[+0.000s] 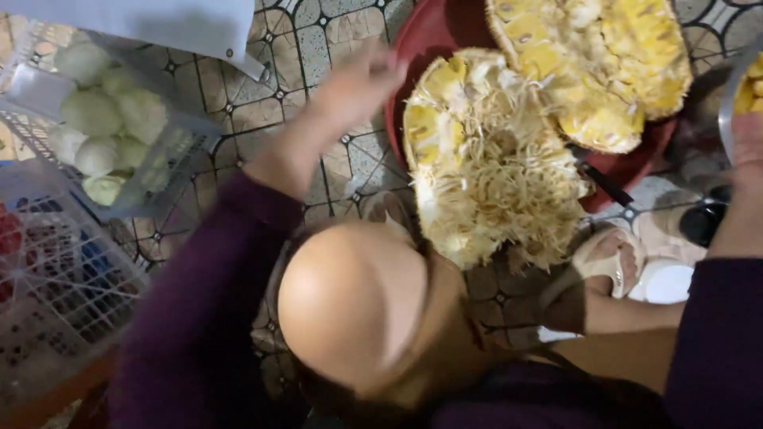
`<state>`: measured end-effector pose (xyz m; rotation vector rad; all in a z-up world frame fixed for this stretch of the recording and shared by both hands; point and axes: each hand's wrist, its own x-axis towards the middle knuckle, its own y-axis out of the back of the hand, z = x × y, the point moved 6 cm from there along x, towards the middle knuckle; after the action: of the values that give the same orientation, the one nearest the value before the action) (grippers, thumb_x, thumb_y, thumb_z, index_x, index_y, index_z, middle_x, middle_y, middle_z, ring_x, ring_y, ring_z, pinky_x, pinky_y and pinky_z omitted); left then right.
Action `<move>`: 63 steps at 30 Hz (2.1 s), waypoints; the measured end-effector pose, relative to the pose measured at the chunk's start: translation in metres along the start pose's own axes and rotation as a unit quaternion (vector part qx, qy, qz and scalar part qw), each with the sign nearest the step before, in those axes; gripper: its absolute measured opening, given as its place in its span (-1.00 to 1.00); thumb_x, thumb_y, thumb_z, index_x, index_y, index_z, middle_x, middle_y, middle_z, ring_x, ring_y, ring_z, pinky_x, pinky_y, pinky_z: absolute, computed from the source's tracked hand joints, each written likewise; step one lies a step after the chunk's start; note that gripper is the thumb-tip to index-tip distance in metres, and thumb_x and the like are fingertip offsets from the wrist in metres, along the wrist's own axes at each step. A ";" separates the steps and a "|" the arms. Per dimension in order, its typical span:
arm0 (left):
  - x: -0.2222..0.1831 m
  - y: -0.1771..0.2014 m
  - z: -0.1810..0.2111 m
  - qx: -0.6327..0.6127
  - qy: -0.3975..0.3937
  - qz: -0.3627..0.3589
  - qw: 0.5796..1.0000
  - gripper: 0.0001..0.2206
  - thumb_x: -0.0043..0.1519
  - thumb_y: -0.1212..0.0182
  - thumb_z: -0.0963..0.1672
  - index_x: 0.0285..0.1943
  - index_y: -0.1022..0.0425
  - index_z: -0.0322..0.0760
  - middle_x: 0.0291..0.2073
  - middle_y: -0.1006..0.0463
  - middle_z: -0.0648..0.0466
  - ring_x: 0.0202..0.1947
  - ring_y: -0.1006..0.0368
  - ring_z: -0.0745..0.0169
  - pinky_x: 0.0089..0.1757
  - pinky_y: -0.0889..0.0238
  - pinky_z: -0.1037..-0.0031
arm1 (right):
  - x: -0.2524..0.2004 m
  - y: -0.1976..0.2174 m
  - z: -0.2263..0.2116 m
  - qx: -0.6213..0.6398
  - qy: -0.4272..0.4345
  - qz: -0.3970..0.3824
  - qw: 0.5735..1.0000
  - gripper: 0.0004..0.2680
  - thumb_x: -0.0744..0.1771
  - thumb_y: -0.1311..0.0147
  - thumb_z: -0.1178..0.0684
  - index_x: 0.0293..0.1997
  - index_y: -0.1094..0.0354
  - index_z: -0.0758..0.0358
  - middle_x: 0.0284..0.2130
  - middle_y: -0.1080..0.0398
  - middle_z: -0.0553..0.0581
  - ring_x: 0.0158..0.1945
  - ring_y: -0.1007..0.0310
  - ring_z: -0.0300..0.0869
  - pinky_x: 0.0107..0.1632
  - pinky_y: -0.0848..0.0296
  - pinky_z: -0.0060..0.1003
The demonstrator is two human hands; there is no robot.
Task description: Extracting edible jackfruit bulbs from the fibrous core of a halved jackfruit and placing them into a bowl.
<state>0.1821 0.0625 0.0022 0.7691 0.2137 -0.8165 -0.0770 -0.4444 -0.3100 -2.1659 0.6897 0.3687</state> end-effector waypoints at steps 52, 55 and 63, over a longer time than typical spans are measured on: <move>0.144 -0.150 -0.262 -0.083 0.099 -0.018 0.991 -0.55 0.36 -0.01 0.05 0.33 -0.27 -0.26 0.16 -0.46 -0.23 0.10 -0.50 -0.25 -0.05 -0.48 0.12 | 0.103 -0.275 0.260 -0.775 0.142 -0.129 0.602 -0.86 0.41 -0.17 0.03 0.07 -0.53 0.03 -0.08 -0.51 0.11 -0.13 -0.57 0.05 -0.09 -0.55 -0.04; 0.170 -0.159 -0.271 -0.146 0.119 0.018 0.982 -0.44 0.37 0.01 0.04 0.45 -0.14 -0.38 0.28 -0.34 -0.30 0.23 -0.40 -0.24 0.07 -0.42 0.13 | 0.104 -0.261 0.267 -0.798 0.105 -0.101 0.585 -0.84 0.38 -0.21 -0.08 0.06 -0.54 -0.10 -0.15 -0.50 0.02 -0.15 -0.56 -0.04 -0.08 -0.54 -0.05; 0.160 -0.131 -0.233 -0.102 0.119 -0.042 0.987 -0.22 0.22 -0.23 0.08 0.49 -0.10 -0.54 0.36 -0.23 -0.41 0.37 -0.23 -0.32 0.26 -0.22 0.05 | 0.105 -0.301 0.252 -0.808 0.165 -0.244 0.511 -0.77 0.32 -0.25 0.01 0.10 -0.56 0.05 -0.22 -0.51 0.20 -0.14 -0.56 0.18 -0.11 -0.52 0.15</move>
<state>0.2224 0.0739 -0.3068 0.6656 0.5383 -0.7675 0.1774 -0.1288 -0.3307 -4.1289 -0.5828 0.2621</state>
